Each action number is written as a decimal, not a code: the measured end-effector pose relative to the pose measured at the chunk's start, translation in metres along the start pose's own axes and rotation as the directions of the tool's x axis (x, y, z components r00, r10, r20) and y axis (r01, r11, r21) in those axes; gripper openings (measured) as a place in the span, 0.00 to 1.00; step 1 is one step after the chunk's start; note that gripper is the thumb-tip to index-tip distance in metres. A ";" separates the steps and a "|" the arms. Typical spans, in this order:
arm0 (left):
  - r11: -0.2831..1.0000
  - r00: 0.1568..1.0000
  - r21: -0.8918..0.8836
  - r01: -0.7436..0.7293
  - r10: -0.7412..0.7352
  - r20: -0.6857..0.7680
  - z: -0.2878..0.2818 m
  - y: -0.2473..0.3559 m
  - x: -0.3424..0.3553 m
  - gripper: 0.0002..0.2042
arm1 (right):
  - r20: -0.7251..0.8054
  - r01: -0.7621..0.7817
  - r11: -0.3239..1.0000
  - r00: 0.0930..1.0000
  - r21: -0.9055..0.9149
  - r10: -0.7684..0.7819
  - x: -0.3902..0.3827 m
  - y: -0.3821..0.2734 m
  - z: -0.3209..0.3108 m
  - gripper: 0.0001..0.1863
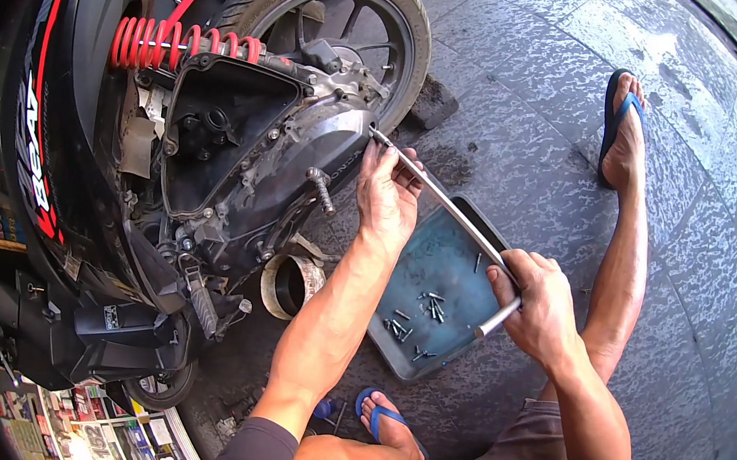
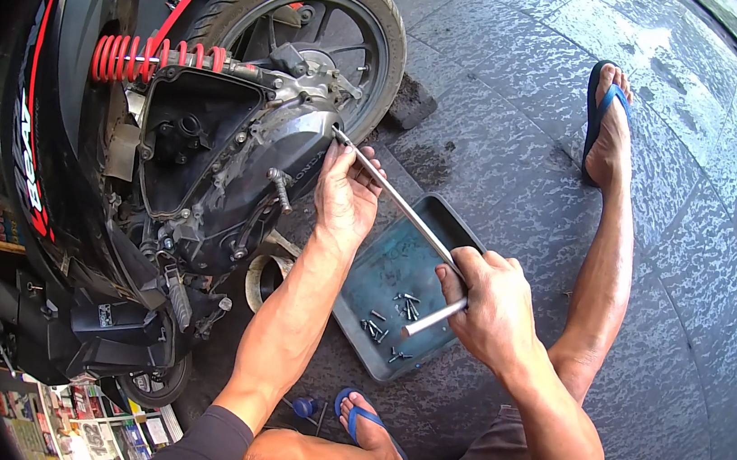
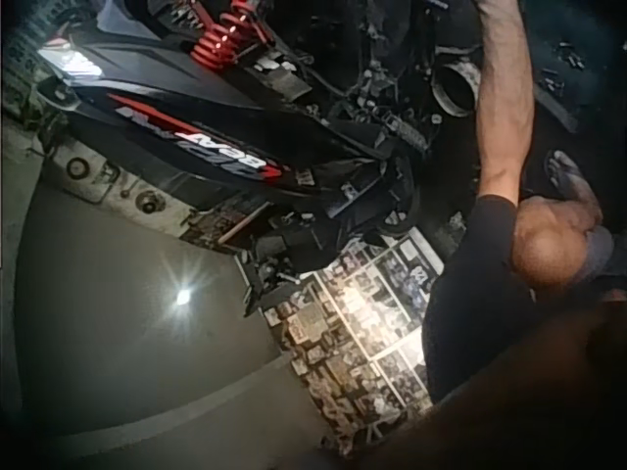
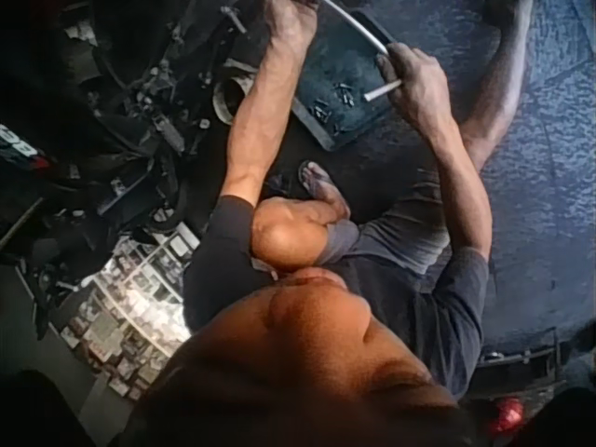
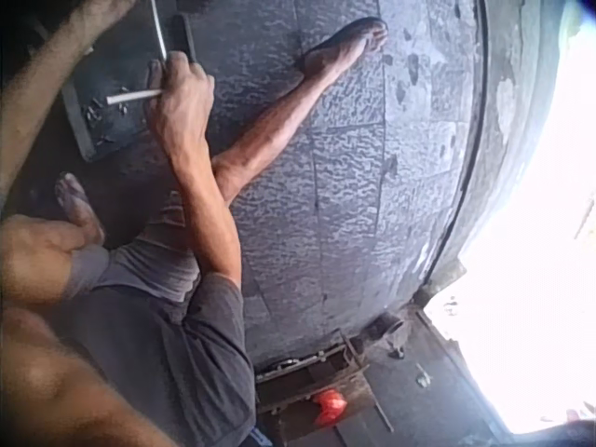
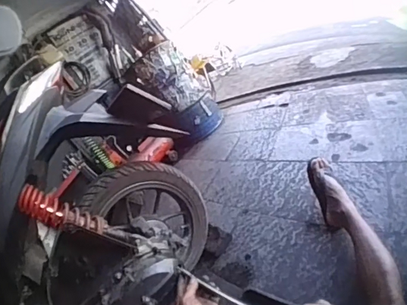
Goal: The person installs metal rollers into a component by hand, fits the engine cover onto the motorcycle, and tightens the bolts using a T-handle wrench.
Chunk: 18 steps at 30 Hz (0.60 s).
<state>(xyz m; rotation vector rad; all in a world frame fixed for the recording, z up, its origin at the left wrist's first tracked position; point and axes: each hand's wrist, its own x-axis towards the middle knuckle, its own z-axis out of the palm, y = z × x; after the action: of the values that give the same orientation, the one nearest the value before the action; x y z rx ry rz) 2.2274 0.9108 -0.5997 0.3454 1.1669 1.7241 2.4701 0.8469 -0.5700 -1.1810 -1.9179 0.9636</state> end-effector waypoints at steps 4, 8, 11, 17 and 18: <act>0.998 0.998 -0.066 0.022 -0.026 -0.057 0.000 -0.002 0.005 0.06 | 0.029 0.027 0.999 0.999 -0.032 -0.026 0.011 0.001 0.004 0.08; 0.999 0.999 -0.034 0.028 -0.028 -0.023 0.003 -0.004 -0.006 0.08 | 0.027 -0.005 1.000 1.000 -0.027 0.005 0.014 0.003 0.015 0.10; 0.966 0.931 0.052 0.253 -0.258 0.260 0.004 -0.018 -0.041 0.15 | 0.086 -0.190 0.966 0.980 0.178 0.177 0.008 0.010 0.026 0.12; 0.805 0.680 0.404 0.435 -0.587 0.439 0.008 -0.028 -0.084 0.23 | 0.615 -0.570 -0.237 0.756 0.787 0.223 -0.001 0.024 0.039 0.23; 0.822 0.719 0.427 0.376 -0.550 0.426 0.009 -0.027 -0.085 0.23 | 0.615 -0.579 -0.209 0.730 0.788 0.297 -0.004 0.024 0.035 0.23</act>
<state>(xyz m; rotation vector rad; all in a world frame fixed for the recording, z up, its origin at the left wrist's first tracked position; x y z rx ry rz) 2.2895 0.8459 -0.5945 0.6189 0.9880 0.8980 2.4523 0.8418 -0.6082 -0.7069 -0.1971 2.3813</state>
